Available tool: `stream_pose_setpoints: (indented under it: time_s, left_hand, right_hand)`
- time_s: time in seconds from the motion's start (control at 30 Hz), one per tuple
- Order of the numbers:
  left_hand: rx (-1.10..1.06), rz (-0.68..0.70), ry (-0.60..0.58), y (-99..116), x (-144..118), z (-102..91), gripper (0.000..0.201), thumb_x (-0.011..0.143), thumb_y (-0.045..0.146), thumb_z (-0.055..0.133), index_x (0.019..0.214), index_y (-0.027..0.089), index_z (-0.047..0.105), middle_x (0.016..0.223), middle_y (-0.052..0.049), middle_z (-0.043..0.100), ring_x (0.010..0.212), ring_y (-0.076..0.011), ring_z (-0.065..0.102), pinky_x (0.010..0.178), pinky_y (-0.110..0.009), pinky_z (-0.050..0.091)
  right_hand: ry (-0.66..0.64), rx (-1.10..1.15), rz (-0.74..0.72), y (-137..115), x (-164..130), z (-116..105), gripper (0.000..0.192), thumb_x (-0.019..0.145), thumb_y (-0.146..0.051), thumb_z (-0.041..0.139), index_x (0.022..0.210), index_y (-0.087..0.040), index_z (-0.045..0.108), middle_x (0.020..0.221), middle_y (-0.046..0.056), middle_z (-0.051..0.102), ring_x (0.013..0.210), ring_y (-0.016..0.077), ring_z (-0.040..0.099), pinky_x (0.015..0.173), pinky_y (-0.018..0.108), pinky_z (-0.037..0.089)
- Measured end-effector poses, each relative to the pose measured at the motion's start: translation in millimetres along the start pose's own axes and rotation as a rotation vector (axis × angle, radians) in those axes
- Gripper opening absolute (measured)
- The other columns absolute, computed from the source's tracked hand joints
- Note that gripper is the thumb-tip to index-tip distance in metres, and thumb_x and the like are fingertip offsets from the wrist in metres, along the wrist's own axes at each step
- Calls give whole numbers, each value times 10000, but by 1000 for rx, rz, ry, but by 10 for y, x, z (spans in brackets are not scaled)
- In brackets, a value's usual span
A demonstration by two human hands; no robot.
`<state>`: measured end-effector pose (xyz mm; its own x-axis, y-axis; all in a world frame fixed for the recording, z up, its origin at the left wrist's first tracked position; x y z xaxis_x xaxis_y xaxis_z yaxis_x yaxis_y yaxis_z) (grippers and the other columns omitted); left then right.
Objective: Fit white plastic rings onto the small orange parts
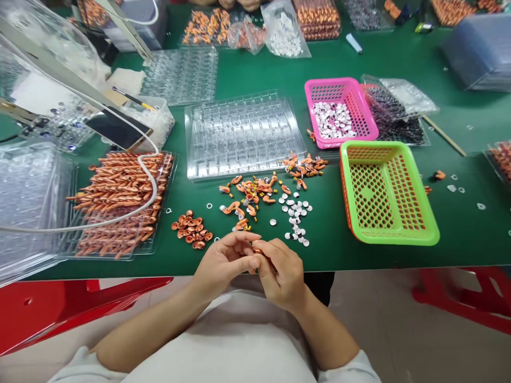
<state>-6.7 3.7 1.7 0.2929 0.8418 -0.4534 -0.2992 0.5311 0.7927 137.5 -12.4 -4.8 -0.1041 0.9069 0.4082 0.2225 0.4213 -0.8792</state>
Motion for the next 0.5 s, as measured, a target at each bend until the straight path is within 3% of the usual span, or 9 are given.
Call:
stream_pose_setpoints:
  time_s: [0.1, 0.23, 0.37, 0.5]
  left_hand:
    - [173, 88, 17, 50, 12, -8, 414, 684, 197, 829, 1068, 175, 675, 680, 18, 660, 638, -115, 624, 647, -238, 539]
    - [499, 363, 133, 89, -8, -74, 290, 741, 185, 781, 1014, 195, 684, 826, -31, 713, 761, -162, 668, 744, -285, 548]
    - [717, 628, 119, 94, -53, -80, 92, 813, 237, 736, 896, 205, 712, 870, -72, 759, 795, -195, 697, 769, -315, 542]
    - [800, 826, 123, 79, -61, -111, 50, 833, 233, 700, 864, 202, 725, 800, -97, 778, 759, -218, 726, 751, -334, 547]
  right_hand:
    - [86, 160, 282, 122, -65, 25, 216, 938, -218, 569, 1107, -204, 704, 810, 36, 658, 572, 114, 572, 492, 227, 488]
    - [190, 430, 546, 261, -127, 80, 256, 941, -338, 586, 1079, -177, 729, 645, -11, 575, 465, 76, 467, 407, 189, 397]
    - [208, 534, 663, 258, -134, 147, 290, 862, -398, 689, 1023, -168, 764, 582, -2, 578, 459, 95, 502, 389, 187, 419]
    - [164, 460, 638, 239, -101, 194, 331, 788, -447, 747, 959, -167, 793, 669, 69, 688, 478, 165, 586, 379, 246, 488]
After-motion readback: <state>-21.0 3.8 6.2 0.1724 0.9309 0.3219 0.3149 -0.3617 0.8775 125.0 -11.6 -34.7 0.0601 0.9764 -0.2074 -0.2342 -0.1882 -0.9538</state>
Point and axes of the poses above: each hand's wrist, its own x-axis towards the middle knuckle, its own z-axis out of the palm, y = z × x, the point moved 2 cm from there along x, towards the middle knuckle
